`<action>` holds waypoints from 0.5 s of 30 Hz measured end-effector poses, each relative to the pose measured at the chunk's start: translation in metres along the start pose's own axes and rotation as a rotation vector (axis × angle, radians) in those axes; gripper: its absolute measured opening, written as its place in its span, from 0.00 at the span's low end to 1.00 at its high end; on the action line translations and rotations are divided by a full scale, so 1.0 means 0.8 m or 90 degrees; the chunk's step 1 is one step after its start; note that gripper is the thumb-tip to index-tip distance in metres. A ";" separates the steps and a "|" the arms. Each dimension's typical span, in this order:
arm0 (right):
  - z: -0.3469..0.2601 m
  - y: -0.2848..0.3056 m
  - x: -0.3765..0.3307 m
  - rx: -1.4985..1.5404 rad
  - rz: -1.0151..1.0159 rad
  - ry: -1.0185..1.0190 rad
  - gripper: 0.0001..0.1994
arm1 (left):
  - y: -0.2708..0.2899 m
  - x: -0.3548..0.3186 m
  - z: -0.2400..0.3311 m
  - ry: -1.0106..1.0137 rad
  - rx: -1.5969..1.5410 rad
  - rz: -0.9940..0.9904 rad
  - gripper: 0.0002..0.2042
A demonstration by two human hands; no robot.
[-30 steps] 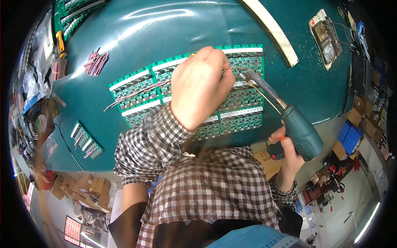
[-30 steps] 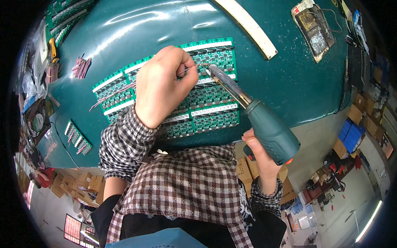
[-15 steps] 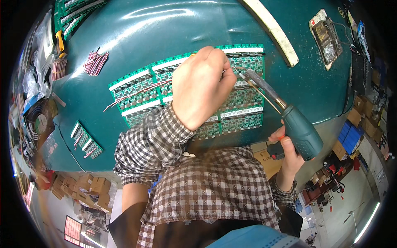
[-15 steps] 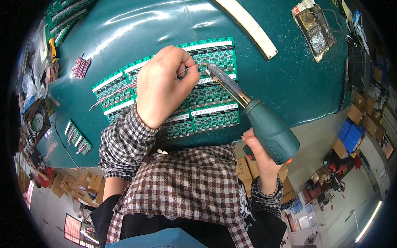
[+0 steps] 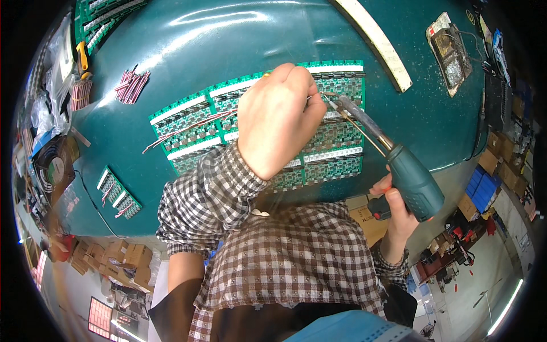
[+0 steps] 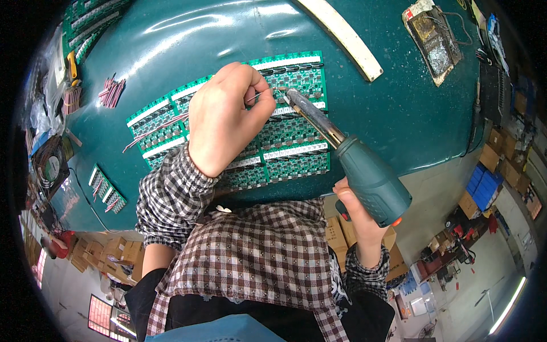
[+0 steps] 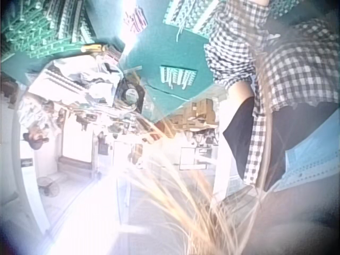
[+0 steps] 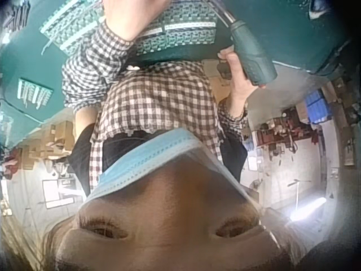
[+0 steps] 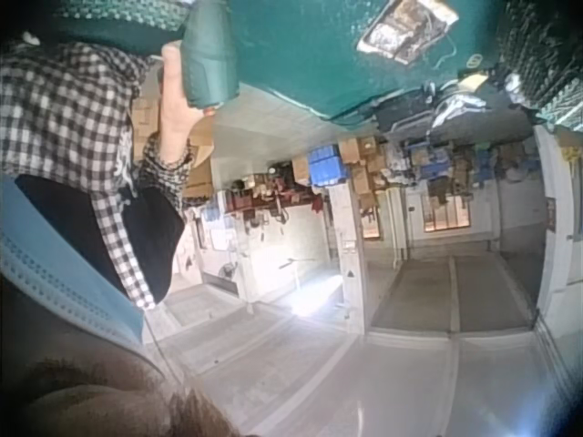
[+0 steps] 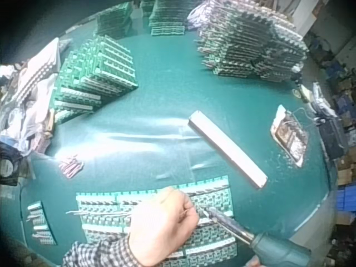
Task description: The person uses a soldering iron to attach small wires to green circuit boards. They hold the boards on a green workbench, apply the soldering iron to specific points, and occasionally lift the boards to inspect the connections. The process involves repetitive handling of multiple boards and wires.
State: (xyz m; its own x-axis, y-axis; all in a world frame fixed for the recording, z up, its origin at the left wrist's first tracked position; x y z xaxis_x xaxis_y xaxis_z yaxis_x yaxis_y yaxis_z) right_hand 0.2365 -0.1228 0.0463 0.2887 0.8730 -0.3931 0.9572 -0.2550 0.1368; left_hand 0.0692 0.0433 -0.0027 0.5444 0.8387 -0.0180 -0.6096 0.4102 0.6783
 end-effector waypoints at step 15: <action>-0.002 -0.002 -0.004 -0.069 0.036 0.000 0.22 | 0.000 0.000 0.000 -0.005 -0.005 0.001 0.06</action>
State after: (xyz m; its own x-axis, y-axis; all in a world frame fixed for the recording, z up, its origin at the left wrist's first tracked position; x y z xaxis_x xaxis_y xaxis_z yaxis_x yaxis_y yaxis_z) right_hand 0.2344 -0.1246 0.0489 0.3418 0.8586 -0.3820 0.9318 -0.2568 0.2565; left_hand 0.0694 0.0435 -0.0032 0.5480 0.8364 -0.0117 -0.6144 0.4120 0.6729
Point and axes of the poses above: each hand's wrist, its own x-axis towards the middle knuckle, its own y-axis out of the back of the hand, z = x × y, the point moved 5 cm from there along x, towards the middle knuckle, and after that the axes turned 9 degrees about -z, right-handed, at the moved point
